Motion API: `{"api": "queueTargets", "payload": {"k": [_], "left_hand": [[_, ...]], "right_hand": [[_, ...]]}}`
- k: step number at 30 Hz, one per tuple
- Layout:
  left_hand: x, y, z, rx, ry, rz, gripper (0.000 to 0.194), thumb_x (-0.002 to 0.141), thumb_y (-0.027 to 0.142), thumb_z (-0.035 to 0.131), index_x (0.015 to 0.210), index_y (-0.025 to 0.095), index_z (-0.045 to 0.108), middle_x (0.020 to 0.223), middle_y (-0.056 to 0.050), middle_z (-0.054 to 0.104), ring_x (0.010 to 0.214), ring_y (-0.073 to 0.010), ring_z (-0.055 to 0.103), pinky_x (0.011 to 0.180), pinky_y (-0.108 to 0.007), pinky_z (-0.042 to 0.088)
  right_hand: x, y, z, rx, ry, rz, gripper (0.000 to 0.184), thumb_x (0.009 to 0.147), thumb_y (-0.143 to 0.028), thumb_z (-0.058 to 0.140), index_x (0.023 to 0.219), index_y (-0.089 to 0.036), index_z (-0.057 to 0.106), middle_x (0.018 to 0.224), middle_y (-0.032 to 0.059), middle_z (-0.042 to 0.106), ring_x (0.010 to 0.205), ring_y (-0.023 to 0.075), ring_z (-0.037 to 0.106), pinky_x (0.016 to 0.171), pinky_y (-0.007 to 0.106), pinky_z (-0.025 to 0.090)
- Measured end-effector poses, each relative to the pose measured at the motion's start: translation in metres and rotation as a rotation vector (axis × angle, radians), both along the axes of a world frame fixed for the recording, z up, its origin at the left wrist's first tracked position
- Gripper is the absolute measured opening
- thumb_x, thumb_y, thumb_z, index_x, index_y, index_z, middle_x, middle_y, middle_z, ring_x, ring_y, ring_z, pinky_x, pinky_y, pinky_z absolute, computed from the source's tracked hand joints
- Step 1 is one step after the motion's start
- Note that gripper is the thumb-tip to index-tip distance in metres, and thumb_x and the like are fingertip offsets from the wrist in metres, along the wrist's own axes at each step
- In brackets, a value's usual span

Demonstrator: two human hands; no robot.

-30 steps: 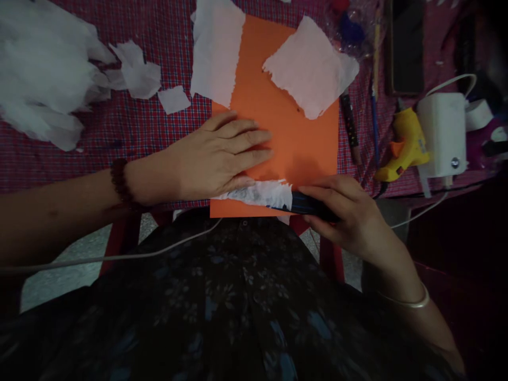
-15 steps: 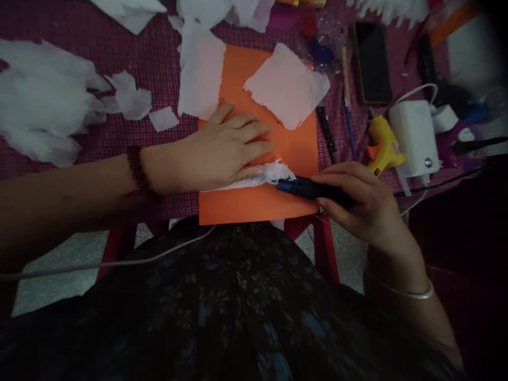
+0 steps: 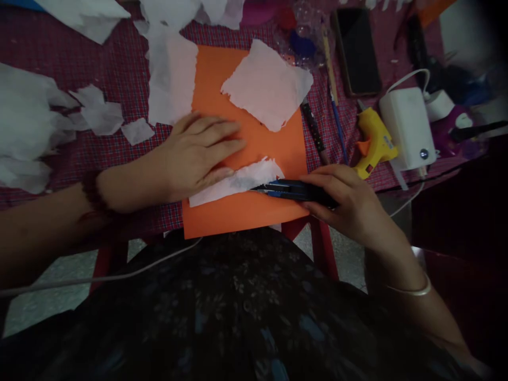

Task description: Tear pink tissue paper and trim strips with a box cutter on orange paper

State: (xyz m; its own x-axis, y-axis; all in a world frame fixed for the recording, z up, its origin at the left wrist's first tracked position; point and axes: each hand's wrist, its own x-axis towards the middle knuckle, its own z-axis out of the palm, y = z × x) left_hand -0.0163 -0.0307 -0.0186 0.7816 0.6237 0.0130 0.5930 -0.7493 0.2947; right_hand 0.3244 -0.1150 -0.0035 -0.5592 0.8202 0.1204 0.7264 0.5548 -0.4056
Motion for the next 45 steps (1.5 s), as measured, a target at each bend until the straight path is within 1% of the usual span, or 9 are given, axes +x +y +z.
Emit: {"api": "queueTargets", "payload": {"k": [3, 12, 18, 25, 31, 35, 37, 40, 45], "left_hand": [[-0.005, -0.002, -0.007, 0.028, 0.033, 0.005, 0.057, 0.113, 0.048, 0.025, 0.157, 0.019, 0.048, 0.168, -0.010, 0.041, 0.156, -0.0337, 0.034, 0.129, -0.059, 0.017], [-0.003, -0.001, -0.013, 0.111, 0.050, -0.022, 0.058, 0.113, 0.052, 0.025, 0.157, 0.020, 0.047, 0.168, -0.011, 0.041, 0.154, -0.0325, 0.037, 0.128, -0.057, 0.019], [0.000, -0.004, -0.007, 0.027, 0.020, 0.014, 0.059, 0.110, 0.049, 0.032, 0.158, 0.018, 0.048, 0.170, -0.014, 0.040, 0.155, -0.0340, 0.036, 0.129, -0.059, 0.016], [0.003, -0.006, -0.002, -0.022, 0.035, 0.032, 0.057, 0.109, 0.044, 0.037, 0.158, 0.017, 0.048, 0.171, -0.013, 0.040, 0.157, -0.0350, 0.033, 0.129, -0.060, 0.015], [0.001, -0.003, -0.001, -0.019, 0.020, 0.014, 0.060, 0.110, 0.050, 0.030, 0.158, 0.017, 0.047, 0.170, -0.014, 0.039, 0.156, -0.0347, 0.033, 0.129, -0.062, 0.016], [0.014, 0.005, 0.005, -0.029, 0.023, -0.024, 0.062, 0.112, 0.051, 0.024, 0.151, 0.014, 0.054, 0.166, -0.017, 0.044, 0.152, -0.0367, 0.039, 0.126, -0.060, 0.024], [0.023, 0.006, 0.006, 0.000, 0.019, -0.033, 0.060, 0.112, 0.050, 0.026, 0.151, 0.015, 0.055, 0.167, -0.015, 0.044, 0.153, -0.0373, 0.038, 0.126, -0.060, 0.025], [0.033, 0.003, 0.006, 0.019, 0.019, -0.028, 0.056, 0.111, 0.047, 0.031, 0.155, 0.017, 0.050, 0.170, -0.011, 0.041, 0.158, -0.0360, 0.032, 0.128, -0.059, 0.020], [0.033, -0.002, 0.003, 0.068, 0.047, -0.028, 0.056, 0.113, 0.043, 0.028, 0.157, 0.016, 0.048, 0.170, -0.010, 0.041, 0.156, -0.0359, 0.035, 0.128, -0.059, 0.023]], "right_hand": [[-0.001, 0.003, -0.001, 0.021, -0.009, 0.011, 0.042, 0.096, -0.028, 0.069, 0.138, -0.025, 0.065, 0.125, 0.0111, 0.071, 0.114, 0.0308, 0.070, 0.096, 0.048, 0.058], [-0.013, 0.016, 0.003, 0.032, -0.040, 0.057, 0.036, 0.100, -0.029, 0.063, 0.135, -0.021, 0.065, 0.124, 0.0133, 0.071, 0.115, 0.0316, 0.068, 0.100, 0.051, 0.057], [-0.013, 0.022, 0.005, 0.004, -0.025, 0.086, 0.037, 0.100, -0.028, 0.062, 0.136, -0.023, 0.065, 0.124, 0.0127, 0.071, 0.114, 0.0314, 0.068, 0.098, 0.050, 0.057], [-0.013, 0.023, 0.005, 0.003, -0.003, 0.104, 0.037, 0.099, -0.028, 0.063, 0.135, -0.022, 0.065, 0.122, 0.0123, 0.071, 0.112, 0.0311, 0.068, 0.097, 0.049, 0.057], [-0.019, 0.023, 0.004, -0.002, 0.005, 0.113, 0.036, 0.099, -0.027, 0.063, 0.134, -0.022, 0.066, 0.120, 0.0119, 0.071, 0.110, 0.0307, 0.069, 0.097, 0.050, 0.057], [-0.018, 0.023, 0.002, 0.020, -0.001, 0.114, 0.036, 0.100, -0.028, 0.063, 0.135, -0.022, 0.066, 0.119, 0.0121, 0.071, 0.110, 0.0307, 0.069, 0.096, 0.050, 0.058], [-0.017, 0.022, 0.001, 0.024, -0.007, 0.102, 0.037, 0.100, -0.028, 0.063, 0.136, -0.024, 0.065, 0.120, 0.0115, 0.071, 0.111, 0.0310, 0.069, 0.096, 0.051, 0.058], [-0.017, 0.020, 0.002, 0.014, 0.003, 0.085, 0.039, 0.099, -0.028, 0.065, 0.138, -0.027, 0.063, 0.121, 0.0106, 0.070, 0.112, 0.0318, 0.069, 0.097, 0.053, 0.058], [-0.020, 0.000, 0.004, -0.028, 0.038, 0.040, 0.050, 0.097, -0.027, 0.068, 0.145, -0.034, 0.059, 0.121, 0.0101, 0.071, 0.111, 0.0349, 0.069, 0.097, 0.056, 0.059]]}}
